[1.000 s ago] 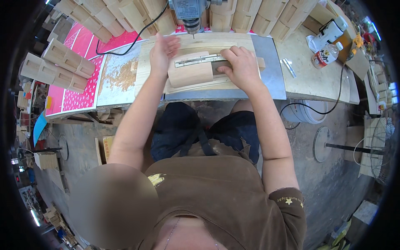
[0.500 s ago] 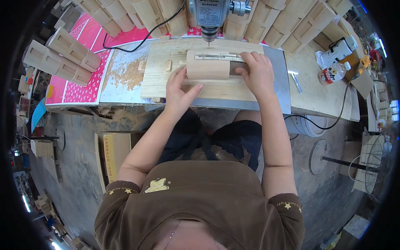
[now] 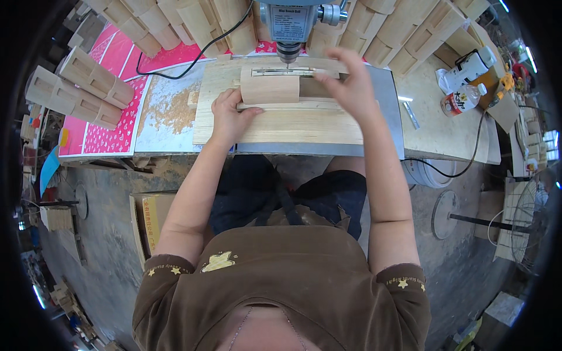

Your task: Drilling holes into cylindrical wooden blanks using a benchtop drill press machine.

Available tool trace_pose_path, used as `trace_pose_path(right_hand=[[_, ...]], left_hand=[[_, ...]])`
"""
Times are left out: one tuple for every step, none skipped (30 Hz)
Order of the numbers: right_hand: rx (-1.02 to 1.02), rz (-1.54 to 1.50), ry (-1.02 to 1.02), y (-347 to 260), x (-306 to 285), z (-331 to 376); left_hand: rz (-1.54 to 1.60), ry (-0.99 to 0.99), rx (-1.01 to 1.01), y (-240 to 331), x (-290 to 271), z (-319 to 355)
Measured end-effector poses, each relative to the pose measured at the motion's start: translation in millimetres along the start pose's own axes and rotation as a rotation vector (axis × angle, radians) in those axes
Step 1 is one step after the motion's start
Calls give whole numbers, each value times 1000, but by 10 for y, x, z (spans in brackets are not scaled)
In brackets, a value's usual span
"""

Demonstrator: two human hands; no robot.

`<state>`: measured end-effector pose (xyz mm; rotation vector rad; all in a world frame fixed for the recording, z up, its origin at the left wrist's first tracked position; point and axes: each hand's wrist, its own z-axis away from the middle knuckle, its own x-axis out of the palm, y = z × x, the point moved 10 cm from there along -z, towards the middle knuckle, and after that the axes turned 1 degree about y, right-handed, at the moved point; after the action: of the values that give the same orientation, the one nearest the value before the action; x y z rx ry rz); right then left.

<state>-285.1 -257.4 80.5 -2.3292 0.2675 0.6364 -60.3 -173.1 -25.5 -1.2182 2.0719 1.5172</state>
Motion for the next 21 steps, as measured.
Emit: trace_pose_path(right_hand=[[-4,3,114,-42,-196,-101],[-8,3,226,-97,-409,-226],[-58,-59,284,-120,-609,-409],[-108,-118,343,-151,-809,-627],[-79,-134,390,-284,-1055,-859],[-50,-178,431,-366,-1144,-1059],[-50,-177,438,-350,-1119,-1238],[-48,-122,300,-331,-942,-1467],[-46,-67,161,-357,-769,-1596],[-51,-68,160,-430,-748,-1621],[-22,9,171,-481,-749,-1618],[7,89,181,-542,-763,-1603],[5,92,181,-707,-794,-1521],[50,244,206,-910,-856,-1364],[95,396,230,-1043,-912,-1227],[-78,369,279,-1216,-919,-1109],[-254,327,320,-1319,-870,-935],[-131,358,235,-1144,-807,-796],[-6,409,156,-996,-808,-618],[30,435,135,-968,-774,-437],[65,453,113,-926,-697,-285]], left_hand=[[-18,25,18,7,-17,10],[-37,50,34,18,-37,17],[-42,53,29,11,-62,32],[-49,49,18,3,-75,37],[-33,33,30,76,-11,-12],[-34,29,35,93,-3,-11],[-42,21,29,95,9,-14],[-49,13,22,96,18,-13],[-48,13,26,83,23,-2],[-53,36,37,68,-1,17],[-55,58,48,66,-19,26],[-53,61,50,64,-11,20],[-60,52,55,77,15,8],[-70,43,57,74,18,10],[-71,45,54,68,8,14],[-63,51,54,74,2,10],[-64,62,45,38,-22,32],[-71,64,34,-2,-54,59],[-70,68,48,35,-61,49],[-67,69,64,72,-45,30],[-64,66,66,77,-31,19]])
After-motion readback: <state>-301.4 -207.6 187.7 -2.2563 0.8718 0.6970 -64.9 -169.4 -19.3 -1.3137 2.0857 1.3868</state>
